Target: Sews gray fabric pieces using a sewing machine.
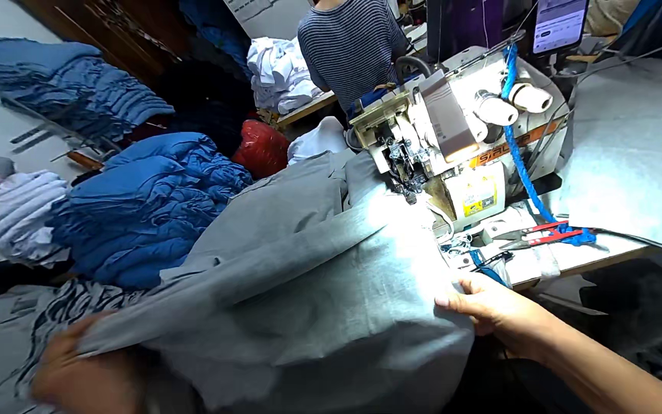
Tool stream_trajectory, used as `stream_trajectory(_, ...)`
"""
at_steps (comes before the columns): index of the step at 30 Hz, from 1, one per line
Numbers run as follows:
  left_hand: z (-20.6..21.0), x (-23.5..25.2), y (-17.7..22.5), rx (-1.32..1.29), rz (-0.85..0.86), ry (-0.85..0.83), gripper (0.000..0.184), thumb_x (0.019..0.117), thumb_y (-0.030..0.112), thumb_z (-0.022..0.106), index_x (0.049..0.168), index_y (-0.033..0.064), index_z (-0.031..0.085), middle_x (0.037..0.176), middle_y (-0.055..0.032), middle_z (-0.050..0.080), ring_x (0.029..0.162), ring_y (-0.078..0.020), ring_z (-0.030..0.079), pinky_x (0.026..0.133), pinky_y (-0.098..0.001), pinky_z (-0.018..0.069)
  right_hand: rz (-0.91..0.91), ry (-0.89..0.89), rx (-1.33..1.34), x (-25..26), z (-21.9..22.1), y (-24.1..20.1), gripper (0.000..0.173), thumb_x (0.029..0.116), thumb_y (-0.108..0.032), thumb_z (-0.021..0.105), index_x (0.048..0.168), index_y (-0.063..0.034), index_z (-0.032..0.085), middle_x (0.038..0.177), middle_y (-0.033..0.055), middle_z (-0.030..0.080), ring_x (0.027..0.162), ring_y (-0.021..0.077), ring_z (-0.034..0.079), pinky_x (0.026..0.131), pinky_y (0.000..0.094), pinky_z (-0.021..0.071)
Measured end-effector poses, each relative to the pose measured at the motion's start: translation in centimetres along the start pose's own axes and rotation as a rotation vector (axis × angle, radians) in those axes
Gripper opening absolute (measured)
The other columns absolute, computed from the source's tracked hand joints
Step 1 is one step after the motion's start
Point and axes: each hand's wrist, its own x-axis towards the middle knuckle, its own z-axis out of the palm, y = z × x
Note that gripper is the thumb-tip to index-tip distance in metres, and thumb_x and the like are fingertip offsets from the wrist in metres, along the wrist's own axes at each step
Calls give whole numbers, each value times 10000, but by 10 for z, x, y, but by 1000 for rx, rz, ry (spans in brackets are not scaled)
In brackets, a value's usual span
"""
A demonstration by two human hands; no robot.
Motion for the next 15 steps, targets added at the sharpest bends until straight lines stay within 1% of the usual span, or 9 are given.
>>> stream_trajectory(1, -10, 11, 12, -108, 0, 48, 281, 1024, 26, 444, 1175, -197, 523, 1084, -180, 618, 984, -63, 596, 933, -235, 497, -35, 20, 30, -8, -1, 4, 68, 954, -139, 659, 1021, -145, 655, 817, -63, 716, 699, 2, 666, 592, 175, 538)
stream_trajectory(2, -17, 19, 28, -166, -17, 105, 264, 1024, -14, 401, 1163, -208, 513, 1063, -168, 613, 956, -46, 588, 913, -216, 496, -78, 34, 64, -17, 0, 8, 125, 914, -166, 688, 1032, -161, 648, 851, -61, 736, 747, 25, 703, 620, 205, 582)
stream_trajectory(4, -15, 23, 60, -11, -122, 112, 300, 1029, -30, 391, 1235, -210, 514, 1190, -247, 602, 1082, -146, 573, 1005, -253, 444, -169, 37, 150, -32, -1, 14, 181, 867, -220, 760, 1029, -191, 686, 889, -63, 764, 770, 28, 726, 609, 204, 593)
stream_trajectory(6, -4, 24, 46, 318, -60, -145, 349, 1021, 3, 445, 1273, -226, 520, 1327, -404, 536, 1292, -441, 521, 1137, -512, 366, -224, 43, 150, -38, -5, 20, 137, 888, -194, 735, 1011, -201, 675, 867, -92, 742, 709, -23, 682, 559, 148, 537)
stream_trajectory(8, 20, 25, 20, 558, -29, -481, 331, 1024, -3, 504, 1285, -201, 547, 1311, -475, 504, 1285, -630, 460, 1080, -739, 304, -276, 109, 11, -34, -6, 32, 45, 939, -158, 659, 974, -185, 651, 799, -138, 677, 631, -71, 592, 534, 113, 470)
stream_trajectory(10, 44, 22, 17, 607, 4, -578, 350, 980, -56, 558, 1320, -140, 568, 1359, -451, 487, 1305, -645, 427, 1053, -785, 292, -303, 174, -157, -29, -4, 43, 75, 973, -185, 624, 988, -132, 675, 811, -115, 664, 685, -50, 605, 620, 149, 501)
stream_trajectory(12, 53, 16, 32, 472, 141, -504, 454, 882, -142, 558, 1337, -144, 552, 1438, -476, 374, 1341, -705, 311, 1003, -867, 211, -331, 183, -292, -26, 3, 43, 157, 997, -207, 595, 1015, -81, 687, 873, -59, 676, 777, -28, 628, 711, 178, 523)
stream_trajectory(13, 55, 11, 48, 402, 200, -473, 491, 861, -150, 525, 1352, -151, 530, 1480, -475, 318, 1367, -705, 265, 1022, -859, 189, -387, 182, -354, -24, 8, 42, 200, 1004, -202, 583, 1027, -41, 699, 918, -7, 680, 831, -4, 625, 761, 191, 511)
stream_trajectory(15, 64, -5, 84, 280, 371, -438, 481, 854, -126, 486, 1331, -174, 530, 1496, -459, 314, 1375, -675, 293, 1075, -783, 248, -574, 179, -449, -20, 22, 34, 225, 1002, -161, 562, 1015, 18, 699, 927, 92, 690, 860, 68, 639, 793, 226, 511)
